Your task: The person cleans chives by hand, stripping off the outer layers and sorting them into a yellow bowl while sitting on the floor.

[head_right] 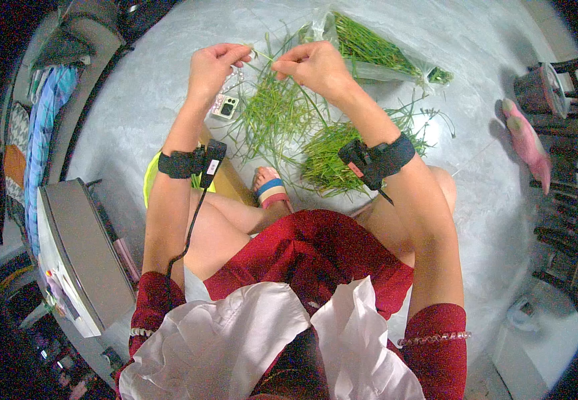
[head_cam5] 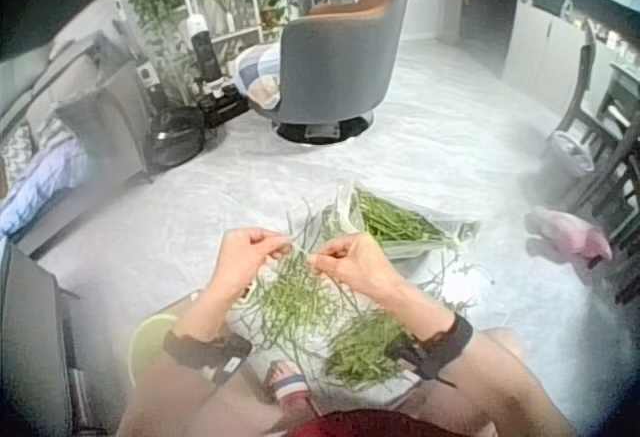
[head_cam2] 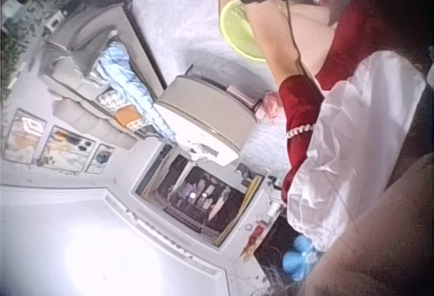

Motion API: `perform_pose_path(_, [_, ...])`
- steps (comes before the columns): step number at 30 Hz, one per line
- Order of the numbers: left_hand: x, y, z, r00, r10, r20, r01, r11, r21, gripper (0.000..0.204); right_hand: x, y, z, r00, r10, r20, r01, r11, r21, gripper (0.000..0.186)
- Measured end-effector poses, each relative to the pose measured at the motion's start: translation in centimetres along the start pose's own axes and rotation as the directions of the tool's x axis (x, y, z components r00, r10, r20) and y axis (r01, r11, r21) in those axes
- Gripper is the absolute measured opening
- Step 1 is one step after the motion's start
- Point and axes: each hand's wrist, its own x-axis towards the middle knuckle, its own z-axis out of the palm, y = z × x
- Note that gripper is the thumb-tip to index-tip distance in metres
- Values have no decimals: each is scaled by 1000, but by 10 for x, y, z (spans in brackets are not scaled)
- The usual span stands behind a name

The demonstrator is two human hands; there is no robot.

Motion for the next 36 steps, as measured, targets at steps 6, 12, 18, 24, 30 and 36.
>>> perform_pose_path(6, [9, -17, -18, 982, -9, -187, 14, 1000, 28, 24, -4, -6, -1, 995, 70, 64, -79, 986, 148, 18])
perform_pose_path(12, [5, -12, -14, 983, -61, -174, 125, 914, 386, 21, -4, -4, -6, 994, 80, 80, -93, 981, 173, 20])
perform_pose_path(18, [3, -19, -12, 995, 97, -1, -95, 984, 150, 21, -3, -4, -1, 992, 56, 115, -76, 981, 178, 20])
perform_pose_path(24, [-9, 4, 5, 994, -35, 100, 58, 969, -238, 22, -1, -5, 2, 992, 62, 106, -80, 982, 174, 18])
perform_pose_path(30, [-15, 8, 16, 999, 6, 41, 3, 975, -223, 19, 0, 0, 8, 997, -31, 68, 22, 990, 137, 21])
perform_pose_path(36, [-11, 10, 13, 991, 81, 102, -74, 995, -69, 17, 2, 2, 2, 997, -61, 52, 57, 996, 74, 21])
